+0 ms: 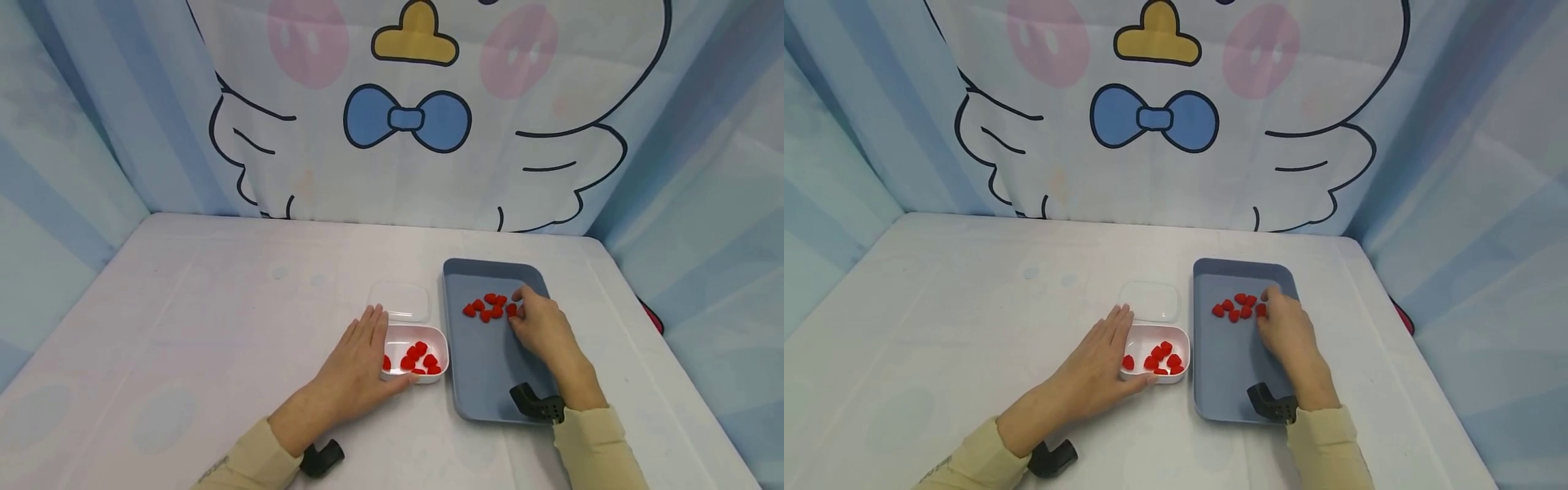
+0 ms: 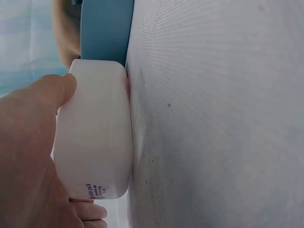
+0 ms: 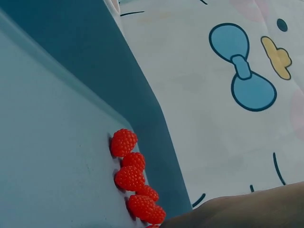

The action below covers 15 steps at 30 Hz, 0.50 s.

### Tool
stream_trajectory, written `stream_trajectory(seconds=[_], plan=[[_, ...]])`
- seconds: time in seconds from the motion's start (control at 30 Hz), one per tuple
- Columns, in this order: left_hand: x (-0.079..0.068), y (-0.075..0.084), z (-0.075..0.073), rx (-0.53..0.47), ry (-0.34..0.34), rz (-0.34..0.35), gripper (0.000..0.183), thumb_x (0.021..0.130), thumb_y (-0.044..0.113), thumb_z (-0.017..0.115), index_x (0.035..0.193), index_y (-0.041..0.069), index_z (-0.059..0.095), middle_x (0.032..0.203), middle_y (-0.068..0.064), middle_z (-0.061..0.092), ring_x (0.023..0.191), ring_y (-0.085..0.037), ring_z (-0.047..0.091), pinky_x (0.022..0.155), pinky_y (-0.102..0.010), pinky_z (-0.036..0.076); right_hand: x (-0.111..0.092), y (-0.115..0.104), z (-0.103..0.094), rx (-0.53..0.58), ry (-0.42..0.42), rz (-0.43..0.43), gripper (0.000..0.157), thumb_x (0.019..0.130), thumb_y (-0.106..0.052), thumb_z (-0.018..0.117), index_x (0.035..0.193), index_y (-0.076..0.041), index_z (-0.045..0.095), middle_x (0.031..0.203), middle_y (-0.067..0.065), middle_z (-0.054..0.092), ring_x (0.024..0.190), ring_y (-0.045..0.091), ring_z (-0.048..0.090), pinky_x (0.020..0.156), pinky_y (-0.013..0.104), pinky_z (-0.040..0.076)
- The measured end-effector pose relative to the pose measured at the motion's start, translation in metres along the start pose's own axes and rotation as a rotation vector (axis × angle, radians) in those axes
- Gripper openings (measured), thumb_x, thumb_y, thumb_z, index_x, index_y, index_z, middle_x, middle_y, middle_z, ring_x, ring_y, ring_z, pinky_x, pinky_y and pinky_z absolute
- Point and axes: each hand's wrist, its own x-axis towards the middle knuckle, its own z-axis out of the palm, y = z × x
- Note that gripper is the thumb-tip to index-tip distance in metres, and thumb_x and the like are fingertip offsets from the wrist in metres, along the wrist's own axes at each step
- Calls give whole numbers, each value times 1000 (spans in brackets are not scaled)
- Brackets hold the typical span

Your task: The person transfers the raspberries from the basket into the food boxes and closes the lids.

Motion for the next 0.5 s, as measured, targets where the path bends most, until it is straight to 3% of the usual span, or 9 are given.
stream_trajectory(seconds=[0.23, 0.5], plan=[[-1, -1, 1, -6, -1, -3, 104, 84, 62, 65, 156, 2, 21, 164, -15, 24, 153, -33, 19, 122, -51, 24, 0, -2, 0, -6, -28, 20, 27, 88, -1, 64, 113, 7, 56, 80, 15, 60, 67, 25, 56, 61, 39, 50], [-1, -1, 0, -2, 3, -2, 104, 84, 63, 64, 156, 2, 21, 163, -16, 24, 153, -34, 20, 123, -51, 24, 1, -3, -2, -19, 28, -40, 19, 85, 2, 64, 102, 8, 61, 82, 19, 63, 71, 28, 57, 65, 44, 52]])
